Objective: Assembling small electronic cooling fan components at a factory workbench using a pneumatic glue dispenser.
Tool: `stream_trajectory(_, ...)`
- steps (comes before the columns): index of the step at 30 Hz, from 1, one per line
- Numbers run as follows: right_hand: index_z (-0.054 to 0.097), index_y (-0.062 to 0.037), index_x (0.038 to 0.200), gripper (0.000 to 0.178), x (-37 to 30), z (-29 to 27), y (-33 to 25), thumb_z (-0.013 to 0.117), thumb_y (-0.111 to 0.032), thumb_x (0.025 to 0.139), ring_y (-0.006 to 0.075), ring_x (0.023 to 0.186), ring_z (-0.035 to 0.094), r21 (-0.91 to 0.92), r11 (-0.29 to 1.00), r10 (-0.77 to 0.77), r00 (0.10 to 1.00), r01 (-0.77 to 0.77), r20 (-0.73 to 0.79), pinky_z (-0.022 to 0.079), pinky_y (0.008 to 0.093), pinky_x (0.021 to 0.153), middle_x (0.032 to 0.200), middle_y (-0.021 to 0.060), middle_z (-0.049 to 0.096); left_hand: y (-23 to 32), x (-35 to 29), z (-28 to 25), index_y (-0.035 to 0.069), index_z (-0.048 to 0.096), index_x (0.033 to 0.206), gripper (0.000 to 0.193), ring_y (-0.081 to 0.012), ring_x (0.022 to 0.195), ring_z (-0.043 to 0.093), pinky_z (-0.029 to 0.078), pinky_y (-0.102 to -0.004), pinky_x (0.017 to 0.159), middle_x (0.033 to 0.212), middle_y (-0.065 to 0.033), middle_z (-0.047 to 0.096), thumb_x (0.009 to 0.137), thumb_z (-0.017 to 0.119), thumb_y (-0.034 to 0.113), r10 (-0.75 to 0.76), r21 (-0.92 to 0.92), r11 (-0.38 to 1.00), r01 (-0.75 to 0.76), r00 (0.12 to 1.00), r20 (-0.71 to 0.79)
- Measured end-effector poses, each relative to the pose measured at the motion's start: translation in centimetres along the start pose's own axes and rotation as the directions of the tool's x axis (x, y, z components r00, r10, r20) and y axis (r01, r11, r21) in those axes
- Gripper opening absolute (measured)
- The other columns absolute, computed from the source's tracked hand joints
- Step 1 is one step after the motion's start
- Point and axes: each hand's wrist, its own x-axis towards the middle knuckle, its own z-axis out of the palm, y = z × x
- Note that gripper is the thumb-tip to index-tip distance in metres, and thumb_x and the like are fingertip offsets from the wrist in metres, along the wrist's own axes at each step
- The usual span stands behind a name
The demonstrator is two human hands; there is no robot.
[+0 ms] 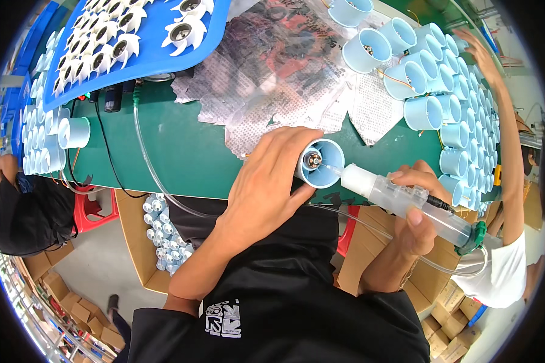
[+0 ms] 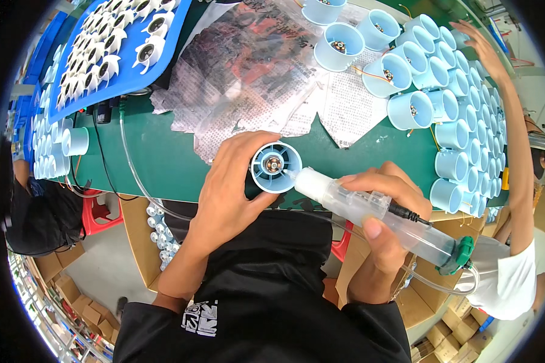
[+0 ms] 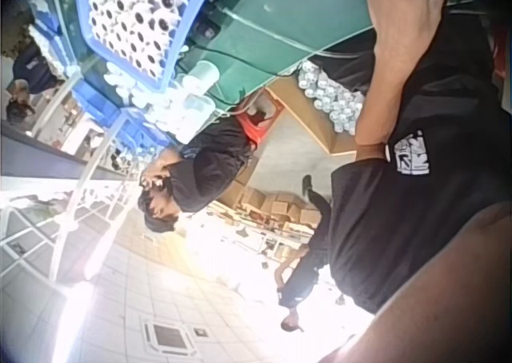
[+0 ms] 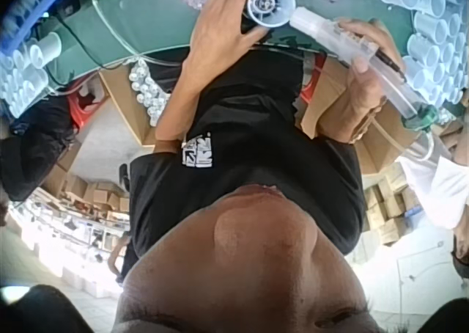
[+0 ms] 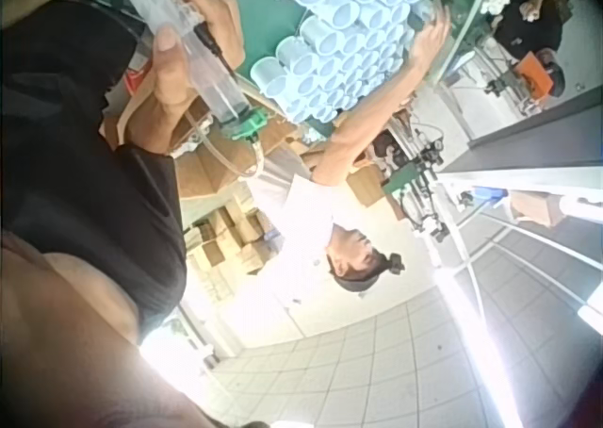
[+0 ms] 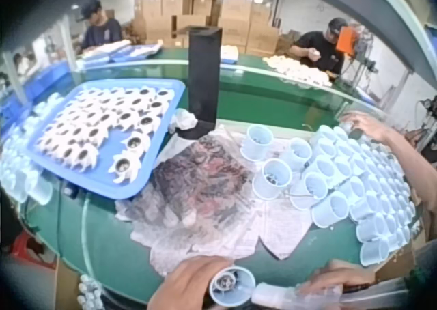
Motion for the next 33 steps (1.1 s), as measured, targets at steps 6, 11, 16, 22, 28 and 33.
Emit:
stream_trajectory(6,0.064,0.0074,0.092,0.054,-0.4,-0.1,0.3,0.065,-0.042,0.07,0.0162,0.065,0.044,-0.004,1.0,0.018,1.0,-0.018,0.007,0.034,0.0286,0.06,0.077,0.0128,0.055,0.1,0.0,-0.1,0.003,0.046,0.124,0.067,-0.0369,0.112,0.05,0.041,-0.0445,0.097,0.118,-0.0155,0.054,0.064,0.075,-0.001,0.01,0.01,1.0,-0.01,1.0,0.014)
stream_trajectory(11,0.066,0.0061,0.092,0.054,-0.2,-0.2,0.4,0.065,-0.044,0.072,0.0152,0.064,0.046,-0.012,0.999,-0.031,0.999,0.03,-0.011,0.034,0.0272,0.057,0.078,0.0158,0.062,0.0,0.3,0.1,0.004,0.046,0.124,0.067,-0.0367,0.112,0.05,0.041,-0.0443,0.097,0.119,-0.0159,0.053,0.064,0.075,-0.001,0.01,0.004,1.0,-0.01,1.0,0.021)
stream_trajectory(16,0.064,0.0109,0.093,0.057,-0.6,-0.1,1.9,0.066,-0.042,0.071,0.0164,0.066,0.047,0.184,0.981,0.074,0.995,-0.061,-0.061,0.036,0.0273,0.055,0.075,0.0121,0.052,-0.2,-0.4,-0.6,0.006,0.05,0.122,0.062,-0.0352,0.112,0.051,0.041,-0.0422,0.097,0.118,-0.0136,0.055,0.065,0.076,0.004,-0.046,0.014,0.999,0.046,0.998,-0.034)
stream_trajectory(22,0.049,0.0013,0.108,0.04,-1.0,2.1,2.1,0.063,-0.03,0.087,0.0095,0.052,0.042,0.699,0.714,0.365,0.833,0.036,-0.416,0.036,0.0199,0.045,0.071,0.0031,0.045,-0.4,-0.1,0.4,0.002,0.048,0.122,0.053,-0.0341,0.113,0.049,0.04,-0.042,0.097,0.117,-0.0157,0.053,0.076,0.071,0.017,0.026,-0.066,0.997,-0.029,0.999,-0.044)
stream_trajectory(28,0.051,0.0015,0.102,0.026,-0.4,2.0,5.0,0.057,-0.023,0.096,0.0124,0.077,0.055,0.838,0.5,0.571,0.811,-0.219,-0.129,0.047,0.0199,0.063,0.081,0.0051,0.053,-0.1,-1.1,0.6,0.001,0.047,0.125,0.063,-0.0312,0.112,0.045,0.04,-0.0384,0.098,0.117,-0.0137,0.051,0.071,0.075,0.019,0.04,0.112,0.993,-0.023,0.987,-0.158)
stream_trajectory(33,0.053,0.0095,0.116,0.059,0.2,1.1,4.4,0.035,-0.044,0.1,0.0239,0.072,0.067,0.551,0.636,0.611,0.789,-0.54,0.067,0.055,0.0296,0.055,0.092,0.0188,0.067,-0.1,-1.2,0.0,0.003,0.044,0.128,0.065,-0.0317,0.115,0.043,0.04,-0.0392,0.098,0.12,-0.0134,0.049,0.073,0.075,0.019,-0.008,0.086,0.996,0.016,0.995,-0.096)
